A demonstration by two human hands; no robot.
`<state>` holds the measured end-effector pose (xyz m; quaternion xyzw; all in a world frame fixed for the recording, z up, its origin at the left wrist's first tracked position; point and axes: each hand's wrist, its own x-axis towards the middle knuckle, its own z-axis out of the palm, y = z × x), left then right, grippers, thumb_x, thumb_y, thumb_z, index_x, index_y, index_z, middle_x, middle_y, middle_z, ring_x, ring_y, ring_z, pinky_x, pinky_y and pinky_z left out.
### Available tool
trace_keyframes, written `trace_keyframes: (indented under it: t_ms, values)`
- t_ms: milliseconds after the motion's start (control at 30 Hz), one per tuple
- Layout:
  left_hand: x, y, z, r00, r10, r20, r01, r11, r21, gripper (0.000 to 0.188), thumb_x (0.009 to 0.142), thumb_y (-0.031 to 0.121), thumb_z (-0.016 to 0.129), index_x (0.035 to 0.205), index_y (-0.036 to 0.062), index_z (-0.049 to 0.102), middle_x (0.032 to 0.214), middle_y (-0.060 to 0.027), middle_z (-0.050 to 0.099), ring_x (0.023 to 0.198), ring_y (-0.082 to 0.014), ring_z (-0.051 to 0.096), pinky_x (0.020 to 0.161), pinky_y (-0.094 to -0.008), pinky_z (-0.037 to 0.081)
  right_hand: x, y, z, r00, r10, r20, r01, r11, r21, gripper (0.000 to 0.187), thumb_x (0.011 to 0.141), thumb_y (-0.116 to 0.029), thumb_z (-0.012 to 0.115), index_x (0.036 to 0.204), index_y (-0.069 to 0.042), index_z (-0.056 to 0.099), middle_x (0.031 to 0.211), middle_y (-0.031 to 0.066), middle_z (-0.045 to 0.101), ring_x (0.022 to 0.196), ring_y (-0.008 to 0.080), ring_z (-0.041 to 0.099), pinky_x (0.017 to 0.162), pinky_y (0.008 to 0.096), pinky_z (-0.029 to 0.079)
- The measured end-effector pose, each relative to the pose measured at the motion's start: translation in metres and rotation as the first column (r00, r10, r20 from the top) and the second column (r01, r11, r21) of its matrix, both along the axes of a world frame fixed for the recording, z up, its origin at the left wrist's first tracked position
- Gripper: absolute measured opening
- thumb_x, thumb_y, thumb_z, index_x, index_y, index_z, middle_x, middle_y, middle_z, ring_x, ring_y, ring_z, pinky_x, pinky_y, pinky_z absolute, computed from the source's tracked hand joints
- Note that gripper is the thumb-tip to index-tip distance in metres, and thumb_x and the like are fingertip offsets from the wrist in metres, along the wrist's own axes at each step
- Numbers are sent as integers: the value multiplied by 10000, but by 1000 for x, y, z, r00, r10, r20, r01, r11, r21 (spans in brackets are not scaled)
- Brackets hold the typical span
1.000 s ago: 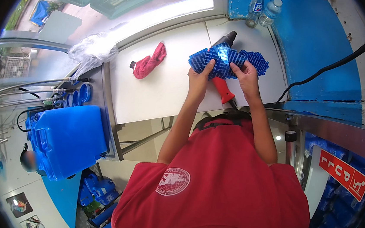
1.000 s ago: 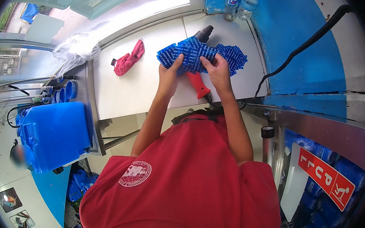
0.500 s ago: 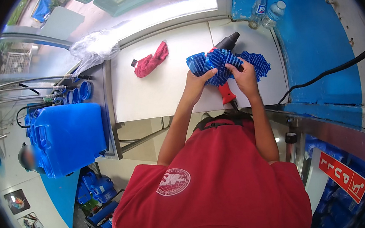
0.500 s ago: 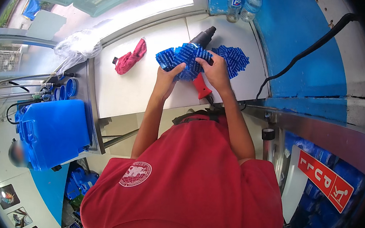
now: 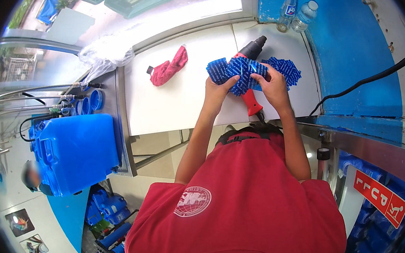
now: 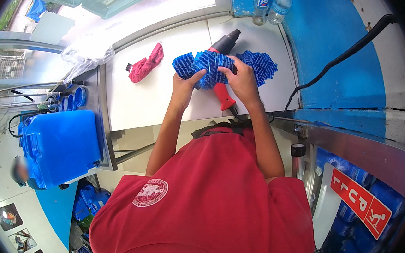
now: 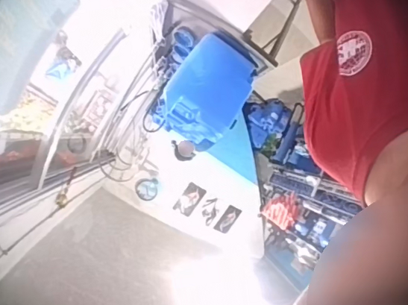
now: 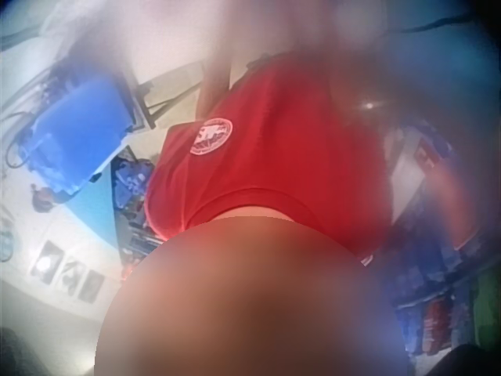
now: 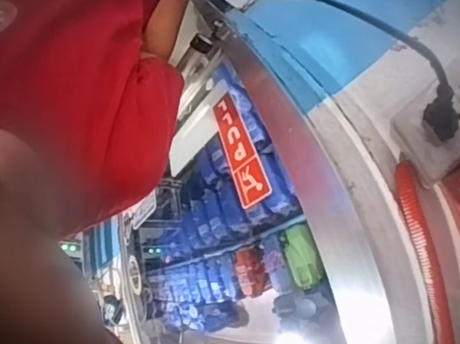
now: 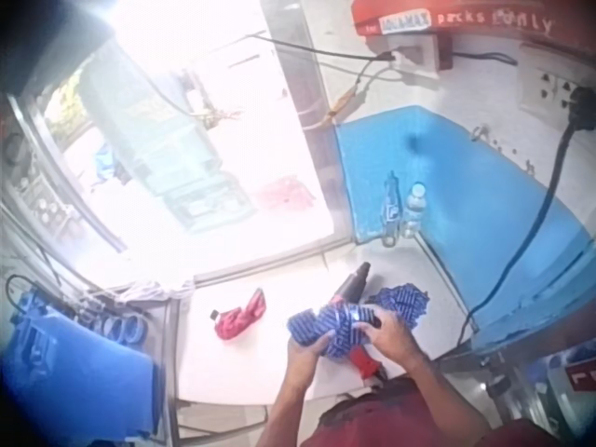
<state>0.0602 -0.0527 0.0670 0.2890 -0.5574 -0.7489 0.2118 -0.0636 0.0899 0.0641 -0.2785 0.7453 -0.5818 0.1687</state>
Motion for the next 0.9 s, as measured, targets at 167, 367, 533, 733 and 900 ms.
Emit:
trace_keyframes:
  t_ms: [167, 367, 533, 733, 900]
  values:
    - [-1, 1, 1, 1000, 9, 19, -8, 999, -50, 207, 838, 77, 796, 1013, 45, 691, 921, -7, 703, 824, -83, 646, 763, -257, 514, -8, 10, 10, 918, -104, -384, 108, 994, -13, 266, 895, -3, 688, 1160, 17, 663, 993, 83, 700, 896, 102, 643, 820, 278, 520]
    - [0, 3, 4, 997, -45, 56, 49, 996, -77, 205, 844, 85, 793, 1020, 44, 695, 916, -5, 701, 814, -82, 644, 754, -259, 515, -6, 1, 13, 996, 51, -69, -57, 995, -84, 265, 859, -6, 698, 1122, 5, 673, 942, 135, 679, 810, 218, 640, 760, 321, 505]
    - [2, 4, 6, 997, -23, 68, 30, 993, -110, 195, 846, 80, 791, 1014, 30, 706, 902, -16, 718, 786, -82, 657, 726, -250, 526, 0, -6, 8, 999, 15, -38, -22, 982, -186, 156, 905, -25, 671, 1041, 47, 652, 801, 92, 648, 717, 118, 569, 681, 286, 477]
    - [6, 1, 5, 994, -35, 103, 58, 973, -226, 182, 848, 78, 792, 1005, 27, 715, 888, -18, 728, 775, -72, 659, 724, -243, 530, -18, 0, 14, 947, 153, 283, -137, 988, -75, 201, 933, -144, 683, 1004, 41, 651, 768, 57, 636, 744, 56, 550, 671, 263, 458]
    - [8, 4, 6, 994, -67, 81, 83, 974, -212, 159, 853, 81, 790, 984, 23, 721, 869, -20, 733, 761, -71, 661, 703, -243, 534, -6, -4, 16, 978, 197, 61, -197, 980, -13, 225, 887, -104, 714, 1053, 33, 648, 897, 88, 715, 810, 119, 657, 752, 288, 512]
